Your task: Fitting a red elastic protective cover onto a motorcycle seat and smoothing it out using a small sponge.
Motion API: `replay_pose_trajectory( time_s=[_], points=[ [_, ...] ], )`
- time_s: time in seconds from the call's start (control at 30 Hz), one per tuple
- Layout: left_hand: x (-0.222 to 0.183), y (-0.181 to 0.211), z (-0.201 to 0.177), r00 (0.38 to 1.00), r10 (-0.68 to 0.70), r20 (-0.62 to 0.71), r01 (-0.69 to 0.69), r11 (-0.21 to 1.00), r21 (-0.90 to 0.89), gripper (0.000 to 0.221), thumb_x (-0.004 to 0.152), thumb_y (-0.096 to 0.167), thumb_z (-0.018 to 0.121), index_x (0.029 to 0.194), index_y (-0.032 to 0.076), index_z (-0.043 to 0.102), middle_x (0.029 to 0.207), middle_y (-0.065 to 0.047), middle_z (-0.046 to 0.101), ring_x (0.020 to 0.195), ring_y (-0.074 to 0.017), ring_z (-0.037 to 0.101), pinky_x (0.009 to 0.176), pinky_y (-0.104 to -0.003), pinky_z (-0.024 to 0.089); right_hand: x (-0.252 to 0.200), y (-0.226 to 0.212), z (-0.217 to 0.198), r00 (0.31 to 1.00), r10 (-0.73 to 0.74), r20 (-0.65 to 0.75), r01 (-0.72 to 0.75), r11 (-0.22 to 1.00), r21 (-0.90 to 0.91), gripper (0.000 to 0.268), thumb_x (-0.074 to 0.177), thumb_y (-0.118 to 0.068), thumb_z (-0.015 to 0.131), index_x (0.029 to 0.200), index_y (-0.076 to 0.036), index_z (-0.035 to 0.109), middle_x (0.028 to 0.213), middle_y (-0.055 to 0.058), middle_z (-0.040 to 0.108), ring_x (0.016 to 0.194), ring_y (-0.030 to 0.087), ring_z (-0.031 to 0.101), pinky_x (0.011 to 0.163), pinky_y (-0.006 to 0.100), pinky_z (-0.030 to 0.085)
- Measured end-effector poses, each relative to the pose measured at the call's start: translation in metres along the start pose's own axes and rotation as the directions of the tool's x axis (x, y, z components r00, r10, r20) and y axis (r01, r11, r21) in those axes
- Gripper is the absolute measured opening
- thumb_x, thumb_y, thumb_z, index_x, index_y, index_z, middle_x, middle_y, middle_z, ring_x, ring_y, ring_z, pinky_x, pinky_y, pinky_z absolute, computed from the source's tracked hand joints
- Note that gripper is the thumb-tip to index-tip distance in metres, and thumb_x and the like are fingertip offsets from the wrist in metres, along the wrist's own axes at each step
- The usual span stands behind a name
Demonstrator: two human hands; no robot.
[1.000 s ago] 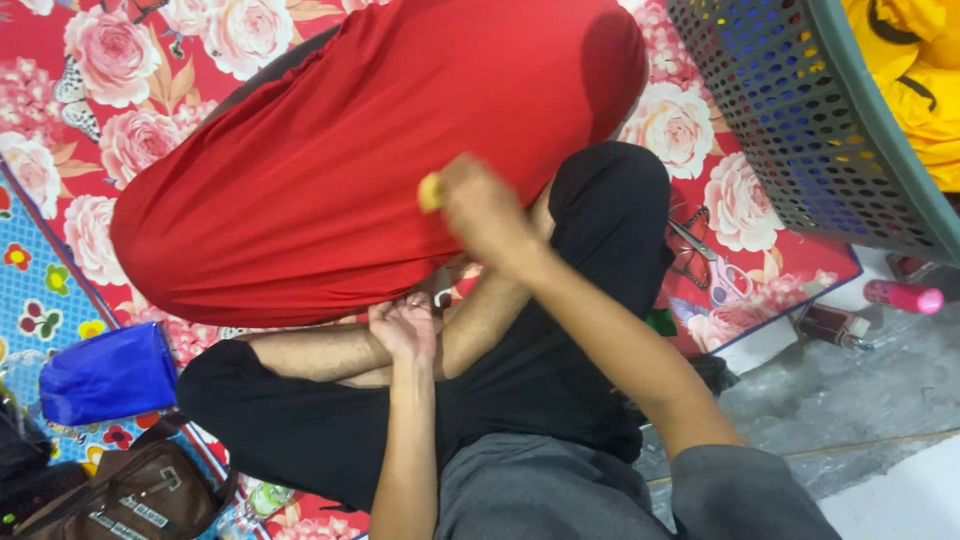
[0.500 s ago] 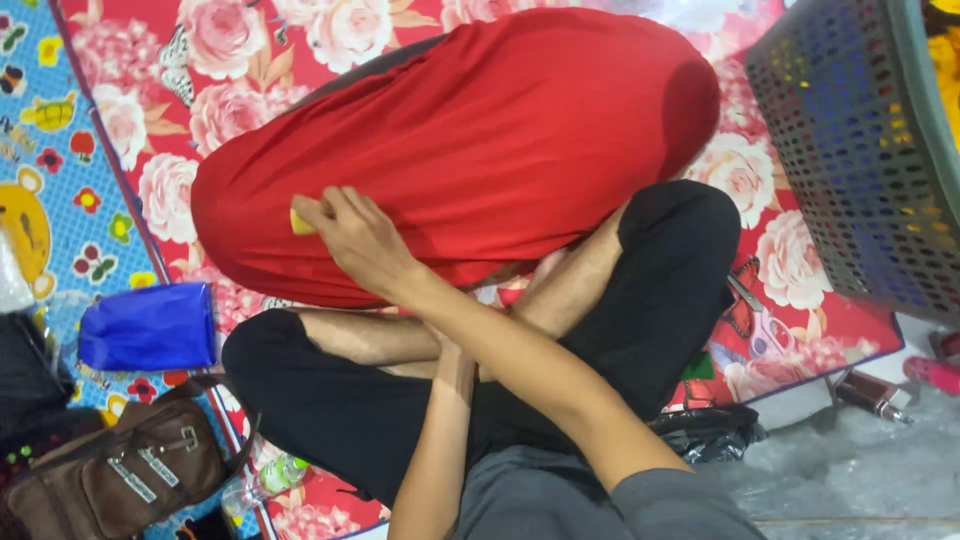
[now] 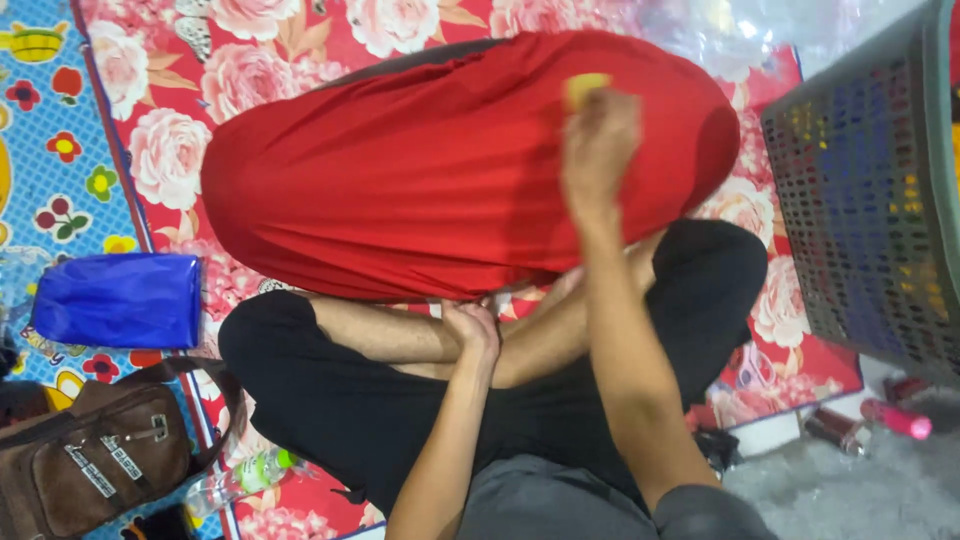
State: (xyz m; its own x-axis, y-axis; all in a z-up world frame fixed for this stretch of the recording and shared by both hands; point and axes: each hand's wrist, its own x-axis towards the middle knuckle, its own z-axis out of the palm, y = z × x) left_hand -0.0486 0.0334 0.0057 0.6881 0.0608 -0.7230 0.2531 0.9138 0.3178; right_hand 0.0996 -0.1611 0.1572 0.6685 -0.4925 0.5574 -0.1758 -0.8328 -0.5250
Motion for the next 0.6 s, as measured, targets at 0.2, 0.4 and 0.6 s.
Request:
replay_pose_trajectory(
  time_s=[0.2, 0.4, 0.6],
  points=[
    [0.005, -0.001, -0.014, 0.984, -0.161, -0.075, 0.16, 0.987, -0.023, 0.036, 0.107, 0.039, 0.033, 0.087, 0.012, 0.045, 0.082, -0.008, 0.05, 0.071, -0.0187, 0.046, 0.054, -0.031, 0.038, -0.064, -0.171, 0.065, 0.895, -0.393, 0.213, 0.207, 0.786, 0.582, 0.031, 0.085, 0.003, 0.066, 0.116, -0.003, 0.065, 0.113, 0.014, 0.059, 0.1, 0.032, 0.059, 0.087, 0.041, 0.052],
    [0.008, -0.008, -0.011, 0.995, -0.058, -0.086, 0.051, 0.995, -0.085, 0.026, 0.106, 0.025, 0.036, 0.103, 0.005, 0.053, 0.102, -0.015, 0.059, 0.088, -0.024, 0.054, 0.087, -0.046, 0.051, -0.037, -0.097, 0.1, 0.793, -0.543, 0.276, 0.428, 0.819, 0.381, 0.023, 0.083, -0.001, 0.064, 0.106, -0.004, 0.066, 0.114, 0.016, 0.058, 0.1, 0.035, 0.056, 0.087, 0.045, 0.049],
    [0.01, -0.015, -0.016, 0.99, -0.05, -0.131, 0.044, 0.998, -0.046, 0.026, 0.105, 0.019, 0.031, 0.096, 0.008, 0.052, 0.095, -0.009, 0.054, 0.082, -0.0186, 0.048, 0.084, -0.041, 0.048, 0.047, 0.058, 0.046, 0.883, -0.414, 0.221, 0.418, 0.908, 0.027, 0.014, 0.09, -0.004, 0.071, 0.102, 0.002, 0.072, 0.099, 0.018, 0.059, 0.086, 0.034, 0.055, 0.074, 0.045, 0.045]
  ],
)
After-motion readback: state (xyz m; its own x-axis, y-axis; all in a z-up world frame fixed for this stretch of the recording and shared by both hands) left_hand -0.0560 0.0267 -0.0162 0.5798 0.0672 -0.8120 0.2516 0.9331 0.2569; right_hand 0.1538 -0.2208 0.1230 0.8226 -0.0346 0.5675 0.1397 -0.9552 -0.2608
